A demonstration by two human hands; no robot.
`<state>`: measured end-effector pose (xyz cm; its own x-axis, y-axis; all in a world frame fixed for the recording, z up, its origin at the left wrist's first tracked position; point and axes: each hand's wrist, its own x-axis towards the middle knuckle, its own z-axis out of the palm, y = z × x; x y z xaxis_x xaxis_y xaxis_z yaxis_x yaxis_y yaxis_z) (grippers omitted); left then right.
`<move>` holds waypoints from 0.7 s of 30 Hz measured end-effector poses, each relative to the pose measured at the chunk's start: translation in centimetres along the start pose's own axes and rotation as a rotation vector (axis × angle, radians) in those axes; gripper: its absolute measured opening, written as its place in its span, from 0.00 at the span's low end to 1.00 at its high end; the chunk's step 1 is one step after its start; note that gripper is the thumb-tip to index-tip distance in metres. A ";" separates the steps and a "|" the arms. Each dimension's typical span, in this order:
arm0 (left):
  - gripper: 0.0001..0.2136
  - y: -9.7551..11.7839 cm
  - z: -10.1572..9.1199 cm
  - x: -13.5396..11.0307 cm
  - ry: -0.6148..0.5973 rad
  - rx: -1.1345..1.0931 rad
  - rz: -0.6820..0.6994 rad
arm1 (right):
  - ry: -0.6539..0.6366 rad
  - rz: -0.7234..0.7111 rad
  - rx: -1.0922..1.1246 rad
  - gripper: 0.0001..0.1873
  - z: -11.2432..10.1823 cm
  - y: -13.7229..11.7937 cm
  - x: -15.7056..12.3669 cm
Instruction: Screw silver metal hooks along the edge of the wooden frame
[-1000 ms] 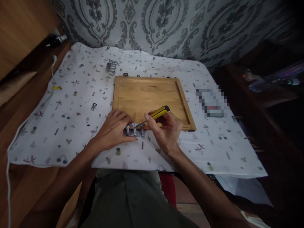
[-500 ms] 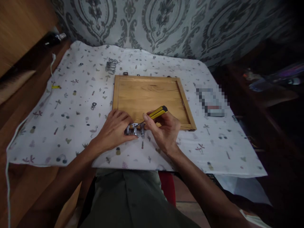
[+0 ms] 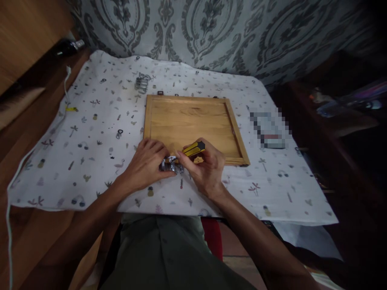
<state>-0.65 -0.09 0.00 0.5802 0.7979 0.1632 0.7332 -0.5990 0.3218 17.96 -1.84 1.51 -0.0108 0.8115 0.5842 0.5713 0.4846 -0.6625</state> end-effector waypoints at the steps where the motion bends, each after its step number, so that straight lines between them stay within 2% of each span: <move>1: 0.18 0.0 0.0 0.0 0.005 -0.002 0.000 | 0.003 -0.005 -0.007 0.23 0.1 -0.1 0.0; 15: 0.17 0.1 -0.1 0.1 -0.004 -0.008 -0.011 | 0.024 0.145 0.017 0.23 0.3 0.0 -0.6; 21: 0.18 0.0 0.1 0.0 0.008 0.008 -0.005 | 0.024 0.114 0.066 0.22 0.2 0.0 -0.5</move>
<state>-0.57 -0.07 -0.12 0.5740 0.8012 0.1691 0.7389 -0.5958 0.3147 17.75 -2.16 1.16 0.0712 0.8549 0.5139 0.5128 0.4106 -0.7539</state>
